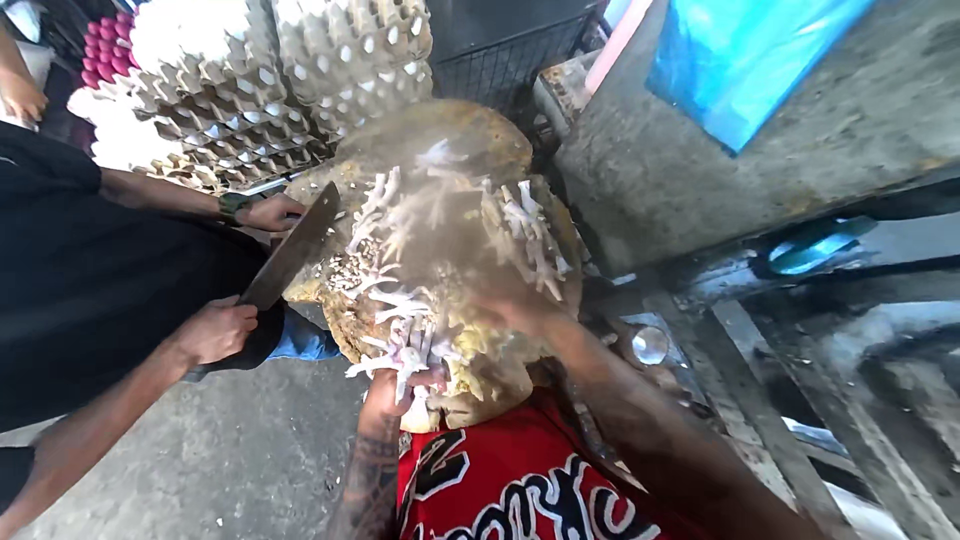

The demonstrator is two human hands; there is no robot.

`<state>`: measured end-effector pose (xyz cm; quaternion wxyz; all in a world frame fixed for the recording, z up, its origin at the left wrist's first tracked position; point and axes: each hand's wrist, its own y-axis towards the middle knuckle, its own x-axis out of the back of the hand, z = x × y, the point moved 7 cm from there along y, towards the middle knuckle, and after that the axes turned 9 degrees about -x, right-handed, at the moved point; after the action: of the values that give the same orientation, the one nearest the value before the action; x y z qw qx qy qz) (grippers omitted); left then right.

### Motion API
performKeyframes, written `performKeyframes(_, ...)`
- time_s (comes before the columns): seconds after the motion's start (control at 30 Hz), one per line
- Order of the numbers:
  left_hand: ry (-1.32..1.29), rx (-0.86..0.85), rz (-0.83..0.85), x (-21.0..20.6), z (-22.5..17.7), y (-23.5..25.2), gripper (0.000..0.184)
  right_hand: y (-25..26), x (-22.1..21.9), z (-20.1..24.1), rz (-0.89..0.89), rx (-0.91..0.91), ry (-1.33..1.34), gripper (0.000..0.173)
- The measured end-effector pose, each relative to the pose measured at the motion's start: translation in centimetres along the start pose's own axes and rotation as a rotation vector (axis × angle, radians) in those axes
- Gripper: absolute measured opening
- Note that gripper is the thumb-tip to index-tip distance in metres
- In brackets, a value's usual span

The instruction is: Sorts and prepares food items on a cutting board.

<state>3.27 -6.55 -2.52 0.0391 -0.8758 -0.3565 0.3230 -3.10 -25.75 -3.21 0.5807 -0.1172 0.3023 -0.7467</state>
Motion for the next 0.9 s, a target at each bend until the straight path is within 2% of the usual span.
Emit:
performKeyframes(0.07, 0.020, 0.032, -0.004, -0.1, 0.2, 0.3, 0.025, -0.4, -2.1, -0.6, 0.115, 0.069, 0.154, 0.015)
performKeyframes(0.1, 0.042, 0.047, -0.007, 0.1, 0.3, 0.4, 0.026, -0.2, -2.4, -0.3, 0.061, 0.119, 0.204, 0.009)
performKeyframes(0.13, 0.071, 0.050, -0.005, 0.3, 0.3, 0.3, 0.029, 0.1, -2.1, 0.1, -0.037, 0.157, 0.140, 0.008)
performKeyframes(0.2, 0.128, 0.013, 0.005, 1.0, -0.4, -0.1, 0.037, 0.9, -0.6, 1.3, -0.172, 0.125, -0.356, 0.018)
performKeyframes(0.23, 0.168, -0.018, -0.012, 1.3, -1.2, -0.2, 0.040, 1.5, 0.2, 2.1, -0.152, 0.026, -0.591, 0.026)
performKeyframes(0.27, 0.202, -0.061, -0.001, 1.3, -2.2, 0.1, 0.045, 2.2, 1.1, 3.3, -0.160, -0.042, -0.719, 0.031)
performKeyframes(0.33, 0.201, -0.128, 0.100, 0.0, -4.3, 1.9, 0.067, 3.5, 3.4, 7.2, -0.349, -0.031, -0.751, 0.035)
performKeyframes(0.37, 0.200, -0.148, 0.068, -0.2, -4.8, 3.0, 0.062, 4.7, 4.6, 9.2, -0.477, 0.022, -0.751, 0.036)
performKeyframes(0.43, 0.209, -0.194, -0.056, -0.6, -5.5, 5.3, 0.034, 9.4, 7.1, 11.3, -0.630, 0.082, -0.856, 0.043)
performKeyframes(0.5, 0.266, -0.218, -0.148, -1.5, -6.0, 7.1, 0.035, 14.8, 9.2, 10.8, -0.590, 0.013, -0.968, 0.046)
performKeyframes(0.57, 0.319, -0.243, -0.191, -2.3, -6.7, 8.3, 0.031, 17.5, 10.6, 10.0, -0.555, 0.041, -1.013, 0.033)
performKeyframes(0.63, 0.501, -0.259, -0.209, -2.5, -7.1, 9.3, 0.025, 15.8, 11.2, 10.6, -0.602, 0.137, -0.992, 0.024)
performKeyframes(0.73, 0.726, -0.319, -0.113, -3.8, -8.3, 10.7, 0.025, 6.9, 10.4, 13.2, -0.633, 0.258, -0.803, 0.019)
performKeyframes(0.83, 0.677, -0.335, 0.203, -5.7, -7.7, 11.8, 0.035, 0.9, 7.6, 11.6, -0.363, 0.392, -0.617, 0.017)
performKeyframes(0.9, 0.645, -0.257, 0.330, -6.3, -6.3, 10.7, 0.016, -0.6, 5.7, 8.9, -0.203, 0.497, -0.351, 0.019)
